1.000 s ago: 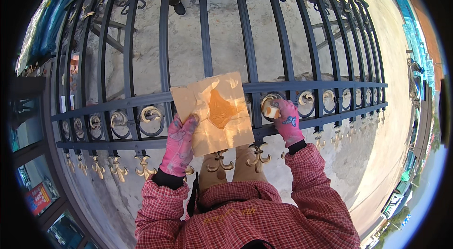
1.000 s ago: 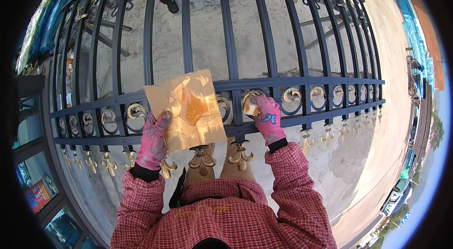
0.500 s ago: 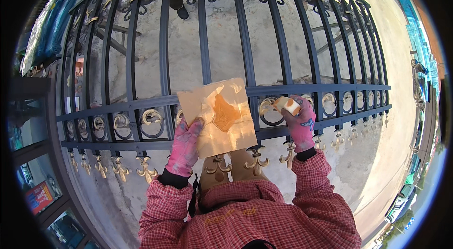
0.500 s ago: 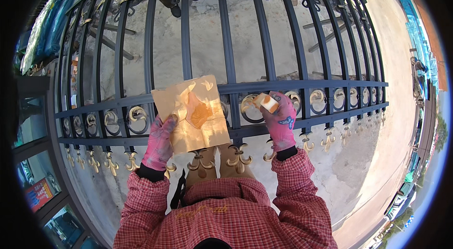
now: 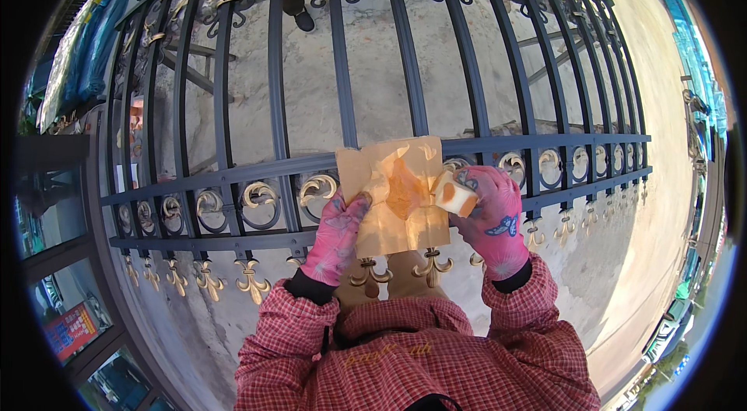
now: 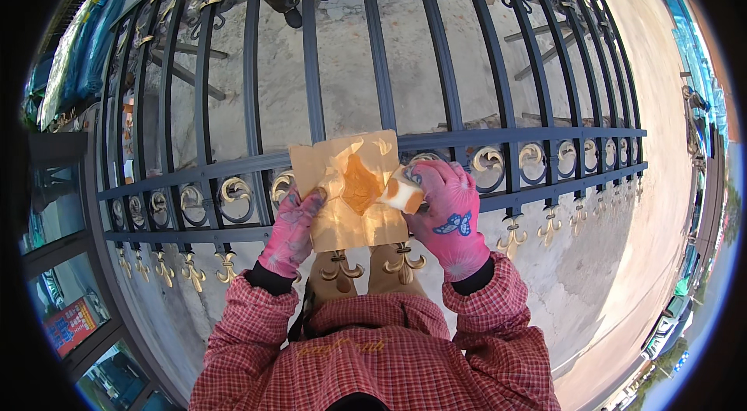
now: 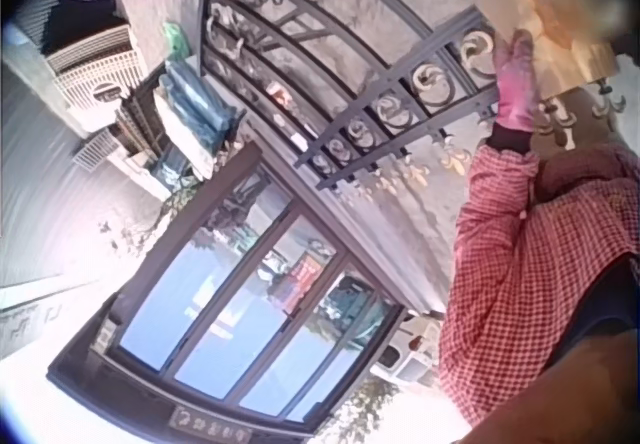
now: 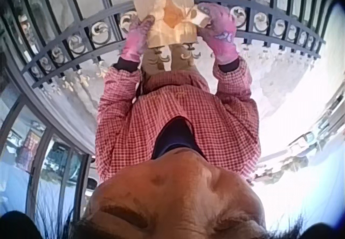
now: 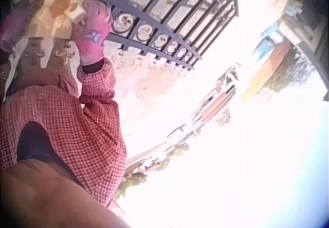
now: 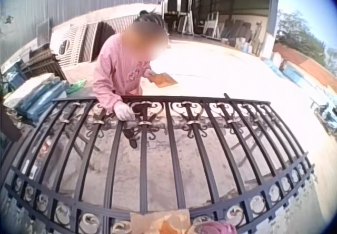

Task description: The person applies gold paint to the ornamental details of a black metal gate using a small brush. They hold a paper palette in the left hand and repeatedly dip the brush to continue painting along the gate's decorative elements.

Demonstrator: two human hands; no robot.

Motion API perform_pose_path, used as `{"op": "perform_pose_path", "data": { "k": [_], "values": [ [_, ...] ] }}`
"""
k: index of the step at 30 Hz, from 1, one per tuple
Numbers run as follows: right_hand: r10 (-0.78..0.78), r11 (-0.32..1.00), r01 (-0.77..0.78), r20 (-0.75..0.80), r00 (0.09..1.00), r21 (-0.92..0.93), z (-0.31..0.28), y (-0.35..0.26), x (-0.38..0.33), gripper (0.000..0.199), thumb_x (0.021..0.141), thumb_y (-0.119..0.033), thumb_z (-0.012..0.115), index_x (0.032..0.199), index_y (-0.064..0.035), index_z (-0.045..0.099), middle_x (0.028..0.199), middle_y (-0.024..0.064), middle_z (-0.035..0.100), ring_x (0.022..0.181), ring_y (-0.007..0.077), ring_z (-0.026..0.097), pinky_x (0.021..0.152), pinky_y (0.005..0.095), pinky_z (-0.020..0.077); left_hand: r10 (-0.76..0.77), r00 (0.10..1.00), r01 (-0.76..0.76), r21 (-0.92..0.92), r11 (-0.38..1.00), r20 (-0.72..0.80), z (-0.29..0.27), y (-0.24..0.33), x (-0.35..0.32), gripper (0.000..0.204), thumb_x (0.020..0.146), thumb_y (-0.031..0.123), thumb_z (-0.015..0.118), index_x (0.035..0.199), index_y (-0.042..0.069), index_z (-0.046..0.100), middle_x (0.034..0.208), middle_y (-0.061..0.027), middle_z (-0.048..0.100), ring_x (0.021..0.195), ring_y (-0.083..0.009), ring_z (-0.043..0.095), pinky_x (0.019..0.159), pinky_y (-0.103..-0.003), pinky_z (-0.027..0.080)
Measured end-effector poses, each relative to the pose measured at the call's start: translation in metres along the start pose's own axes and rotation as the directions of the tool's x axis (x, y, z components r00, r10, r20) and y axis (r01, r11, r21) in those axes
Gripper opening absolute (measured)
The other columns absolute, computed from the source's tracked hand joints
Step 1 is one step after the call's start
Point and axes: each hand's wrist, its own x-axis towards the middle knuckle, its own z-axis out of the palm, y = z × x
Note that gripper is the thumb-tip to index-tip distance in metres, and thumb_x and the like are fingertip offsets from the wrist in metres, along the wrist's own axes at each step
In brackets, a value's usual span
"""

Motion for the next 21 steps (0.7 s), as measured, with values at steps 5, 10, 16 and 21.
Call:
{"op": "perform_pose_path", "data": {
  "k": [5,10,16,21],
  "values": [
    [0.053,0.998,-0.050,-0.068,0.996,0.047,0.011,0.003,-0.013,0.048,0.056,-0.011,0.080,0.098,-0.0068,0.057,0.103,0.0092,0.061,0.093,0.0283,0.058,0.081,0.0387,0.0451,-0.030,0.999,0.026,0.118,0.993,0.025,-0.007,0.010,0.007,0.030,0.095,0.010,0.048,0.124,0.003,0.049,0.107,0.0019,0.056,0.094,-0.0058,0.051,0.084,-0.021,0.042],
    [0.522,0.853,-0.484,-0.293,0.801,0.194,0.042,0.042,-0.049,0.040,0.066,-0.012,0.079,0.097,-0.0038,0.055,0.094,0.0124,0.059,0.080,0.0289,0.061,0.069,0.0364,0.0496,-0.082,0.995,0.082,0.008,0.997,-0.062,-0.006,0.028,0.012,0.028,0.094,0.009,0.051,0.122,0.005,0.052,0.101,0.0028,0.056,0.089,-0.0055,0.051,0.081,-0.021,0.042],
    [0.484,0.857,-0.515,-0.307,0.819,-0.024,0.098,0.075,-0.040,0.043,0.063,-0.014,0.081,0.094,-0.0030,0.053,0.091,0.0142,0.059,0.080,0.0317,0.060,0.068,0.0373,0.0488,0.000,1.000,0.000,0.090,0.996,0.002,-0.032,0.027,0.019,0.029,0.091,0.016,0.060,0.119,0.008,0.055,0.102,0.0043,0.056,0.095,-0.0076,0.052,0.089,-0.024,0.040],
    [0.482,0.841,-0.533,-0.318,0.817,-0.094,0.104,0.094,-0.038,0.043,0.062,-0.011,0.081,0.094,-0.0036,0.053,0.090,0.0141,0.059,0.080,0.0333,0.060,0.067,0.0378,0.0486,-0.034,0.999,0.034,0.042,0.999,-0.001,-0.027,0.033,0.022,0.026,0.091,0.013,0.059,0.116,0.009,0.056,0.095,0.0054,0.054,0.091,-0.0066,0.050,0.087,-0.021,0.038]
  ]
}}
